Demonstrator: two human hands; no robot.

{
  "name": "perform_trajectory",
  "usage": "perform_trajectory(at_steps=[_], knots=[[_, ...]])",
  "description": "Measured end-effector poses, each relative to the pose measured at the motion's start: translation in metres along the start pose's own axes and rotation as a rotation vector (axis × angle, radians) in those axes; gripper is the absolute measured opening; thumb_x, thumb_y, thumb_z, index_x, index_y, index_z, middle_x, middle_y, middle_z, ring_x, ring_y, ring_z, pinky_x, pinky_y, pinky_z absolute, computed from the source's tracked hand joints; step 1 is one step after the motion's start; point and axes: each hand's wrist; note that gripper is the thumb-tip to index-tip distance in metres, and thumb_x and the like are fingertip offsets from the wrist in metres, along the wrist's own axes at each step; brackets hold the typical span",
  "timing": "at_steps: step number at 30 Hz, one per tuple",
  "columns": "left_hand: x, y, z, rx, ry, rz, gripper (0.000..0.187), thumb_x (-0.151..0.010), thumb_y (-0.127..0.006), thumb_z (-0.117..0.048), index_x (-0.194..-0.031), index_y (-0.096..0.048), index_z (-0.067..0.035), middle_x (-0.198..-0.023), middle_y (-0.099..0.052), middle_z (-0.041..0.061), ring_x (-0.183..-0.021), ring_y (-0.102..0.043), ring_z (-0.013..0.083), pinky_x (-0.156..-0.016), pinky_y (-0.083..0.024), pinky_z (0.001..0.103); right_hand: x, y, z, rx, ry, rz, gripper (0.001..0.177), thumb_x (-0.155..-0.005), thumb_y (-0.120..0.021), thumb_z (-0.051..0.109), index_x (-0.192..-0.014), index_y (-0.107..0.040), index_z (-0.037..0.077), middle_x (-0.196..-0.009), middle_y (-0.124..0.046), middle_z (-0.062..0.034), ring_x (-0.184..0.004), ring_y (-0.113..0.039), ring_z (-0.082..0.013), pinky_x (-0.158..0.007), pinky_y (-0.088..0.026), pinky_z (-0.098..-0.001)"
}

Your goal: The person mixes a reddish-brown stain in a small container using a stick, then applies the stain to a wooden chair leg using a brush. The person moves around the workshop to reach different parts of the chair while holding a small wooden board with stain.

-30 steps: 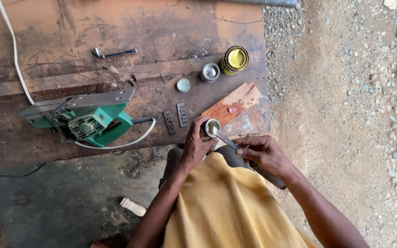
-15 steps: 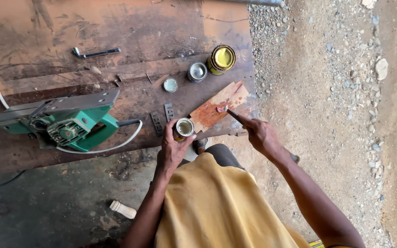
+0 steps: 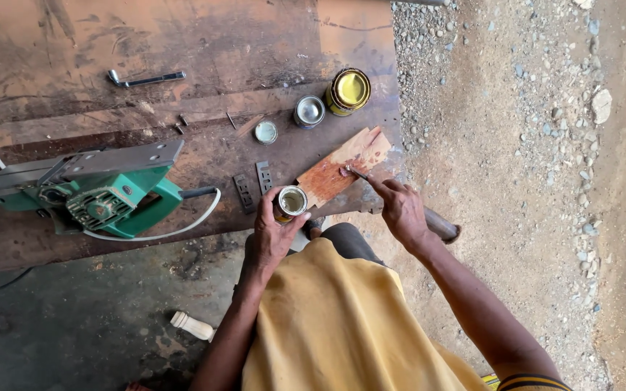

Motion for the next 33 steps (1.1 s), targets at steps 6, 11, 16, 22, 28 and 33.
perform_trajectory(at_steps=[6, 11, 16, 22, 28, 33], knots=[[-0.006, -0.001, -0.004, -0.023, 0.002, 0.010, 0.067, -0.086, -0.085, -0.028, -0.138, -0.047, -0.008, -0.129, -0.063, 0.017, -0.119, -0.064, 0.0309, -0.098, -0.053, 0.043, 0.008, -0.014, -0.005, 0.048, 0.059, -0.017, 0.066, -0.083, -0.053, -0.008, -0.142, -0.063, 0.017, -0.114, -0.069, -0.0117, -0.086, -0.065, -0.0340, -0.076, -0.054, -0.0459], [-0.008, -0.003, 0.004, -0.027, -0.015, 0.011, 0.068, -0.085, -0.086, -0.026, -0.139, -0.048, -0.008, -0.129, -0.062, 0.016, -0.120, -0.063, 0.0318, -0.098, -0.052, 0.043, 0.010, -0.017, -0.007, 0.056, 0.036, 0.010, 0.064, -0.083, -0.053, -0.007, -0.140, -0.064, 0.019, -0.109, -0.069, -0.0118, -0.083, -0.065, -0.0363, -0.073, -0.054, -0.0461], [-0.016, -0.003, 0.022, 0.008, -0.150, -0.079, 0.070, -0.083, -0.088, -0.021, -0.139, -0.048, -0.007, -0.127, -0.061, 0.017, -0.119, -0.062, 0.0327, -0.101, -0.050, 0.044, 0.009, -0.016, -0.015, 0.082, 0.016, 0.031, 0.062, -0.084, -0.051, -0.007, -0.140, -0.064, 0.018, -0.104, -0.068, -0.0145, -0.081, -0.065, -0.0369, -0.072, -0.054, -0.0471], [-0.055, 0.023, 0.028, -0.139, -0.163, -0.273, 0.071, -0.077, -0.092, -0.021, -0.134, -0.053, -0.007, -0.124, -0.063, 0.016, -0.115, -0.061, 0.0337, -0.099, -0.050, 0.046, 0.007, 0.031, -0.018, -0.007, -0.029, -0.025, 0.054, -0.092, -0.050, 0.000, -0.139, -0.065, 0.021, -0.103, -0.068, -0.0159, -0.084, -0.067, -0.0371, -0.072, -0.054, -0.0478], [-0.117, 0.031, 0.070, -0.207, -0.085, -0.499, 0.072, -0.079, -0.086, -0.017, -0.138, -0.047, -0.003, -0.128, -0.060, 0.021, -0.120, -0.058, 0.0398, -0.102, -0.047, 0.049, 0.013, 0.055, 0.027, -0.119, -0.193, 0.121, 0.044, -0.102, -0.052, 0.013, -0.142, -0.063, 0.026, -0.107, -0.070, -0.0085, -0.081, -0.070, -0.0316, -0.067, -0.057, -0.0447], [-0.127, 0.034, 0.084, -0.181, 0.071, -0.457, 0.077, -0.084, -0.082, -0.018, -0.147, -0.042, -0.003, -0.136, -0.060, 0.020, -0.127, -0.059, 0.0364, -0.109, -0.048, 0.045, 0.049, 0.015, 0.020, -0.284, -0.115, 0.049, 0.038, -0.098, -0.061, 0.017, -0.135, -0.068, 0.024, -0.103, -0.071, -0.0089, -0.084, -0.071, -0.0292, -0.072, -0.057, -0.0423]])
Point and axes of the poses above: each hand's wrist, its own x-axis away from the middle knuckle, its own y-axis out of the back of the hand, z = x × y
